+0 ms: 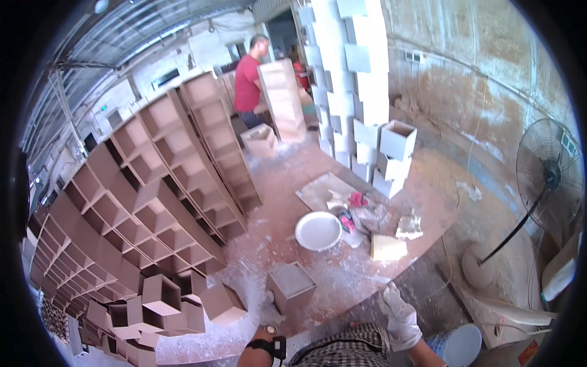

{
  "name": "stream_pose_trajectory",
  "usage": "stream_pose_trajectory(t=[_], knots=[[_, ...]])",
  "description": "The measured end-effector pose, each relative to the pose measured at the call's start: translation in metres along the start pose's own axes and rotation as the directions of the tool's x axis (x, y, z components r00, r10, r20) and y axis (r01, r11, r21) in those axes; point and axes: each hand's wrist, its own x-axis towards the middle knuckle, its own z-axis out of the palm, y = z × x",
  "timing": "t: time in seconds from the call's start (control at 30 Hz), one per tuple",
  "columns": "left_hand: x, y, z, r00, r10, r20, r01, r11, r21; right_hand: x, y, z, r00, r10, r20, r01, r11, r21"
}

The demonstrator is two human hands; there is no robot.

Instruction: Applying finishing material or adhesive to the edges of small wooden boxes using a sponge.

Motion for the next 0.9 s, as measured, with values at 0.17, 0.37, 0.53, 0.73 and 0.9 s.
stream_pose_trajectory(t=[0.17, 0.37, 0.53, 0.73, 0.9], knots=[[-0.002, 0.002, -0.027, 0.998, -0.05, -0.035, 0.05, 0.999, -0.019, -0.014, -0.014, 0.008, 0.993, 0.113, 0.019, -0.114, 0.97, 0.212], [-0.087, 0.058, 0.053, 0.834, 0.485, 0.262, -0.465, 0.362, 0.808, -0.018, -0.027, 0.018, 0.991, 0.13, 0.004, -0.129, 0.974, 0.184], [-0.11, 0.025, 0.137, 0.059, -0.436, 0.898, -0.865, 0.427, 0.264, 0.027, -0.021, -0.001, 0.995, 0.09, 0.045, -0.098, 0.97, 0.223], [-0.13, 0.007, 0.214, 0.05, -0.664, 0.746, -0.825, 0.393, 0.405, 0.072, -0.007, -0.028, 0.993, -0.09, 0.07, 0.08, 0.988, 0.133], [-0.129, 0.003, 0.241, 0.084, -0.696, 0.713, -0.809, 0.37, 0.456, 0.08, 0.003, -0.05, 0.934, -0.316, 0.165, 0.35, 0.901, -0.256]])
